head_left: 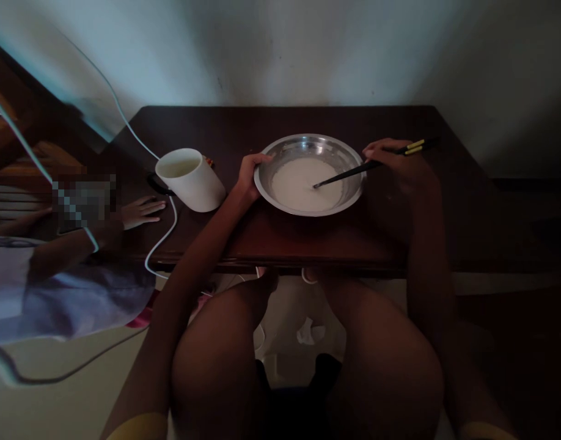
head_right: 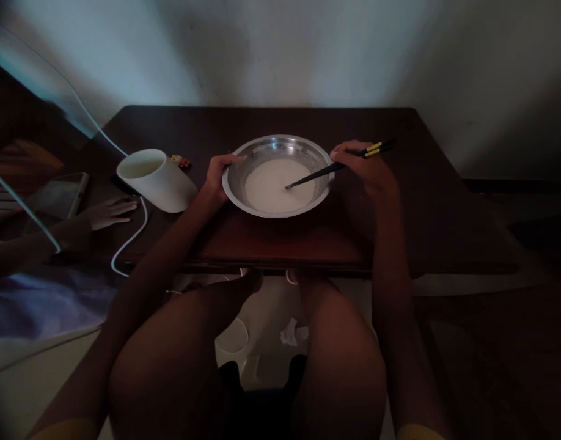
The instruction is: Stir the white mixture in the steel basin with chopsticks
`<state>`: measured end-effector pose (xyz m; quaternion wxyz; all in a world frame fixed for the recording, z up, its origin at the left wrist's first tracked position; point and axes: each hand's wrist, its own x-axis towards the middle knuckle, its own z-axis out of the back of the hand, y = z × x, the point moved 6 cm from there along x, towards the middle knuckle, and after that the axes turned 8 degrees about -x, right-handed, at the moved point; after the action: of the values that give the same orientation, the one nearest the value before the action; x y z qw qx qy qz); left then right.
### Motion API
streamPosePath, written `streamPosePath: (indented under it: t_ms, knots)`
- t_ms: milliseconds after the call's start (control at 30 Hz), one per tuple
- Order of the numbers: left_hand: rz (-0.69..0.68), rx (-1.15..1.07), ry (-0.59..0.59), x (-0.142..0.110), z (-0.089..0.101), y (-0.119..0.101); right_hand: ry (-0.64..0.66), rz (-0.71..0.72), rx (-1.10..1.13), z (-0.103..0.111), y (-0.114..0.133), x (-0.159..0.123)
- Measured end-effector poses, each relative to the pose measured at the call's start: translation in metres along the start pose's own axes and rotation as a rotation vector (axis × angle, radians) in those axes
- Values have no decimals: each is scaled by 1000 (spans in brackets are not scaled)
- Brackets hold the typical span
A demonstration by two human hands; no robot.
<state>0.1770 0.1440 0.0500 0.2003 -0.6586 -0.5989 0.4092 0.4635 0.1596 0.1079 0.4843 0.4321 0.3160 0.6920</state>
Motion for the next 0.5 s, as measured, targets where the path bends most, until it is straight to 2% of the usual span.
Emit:
streamPosePath:
  t_ms: [67, 100, 200, 300, 400, 500]
  knots:
    - [29, 4, -7, 1, 2, 1, 78, 70, -22, -9, 7, -2]
    - [42, 6, -11, 2, 4, 1, 77, 101, -52, -12, 9, -2]
    - [48, -1, -19, 3, 5, 2, -64, 125, -138, -5, 4, 2]
    - [75, -22, -31, 1, 3, 5, -167, 54, -126, 11, -11, 6]
    - [86, -40, -31, -3, -1, 6, -75, 65, -74, 11, -12, 5]
    - [87, -46, -26, -4, -3, 4, 79, 167, -110, -7, 3, 2]
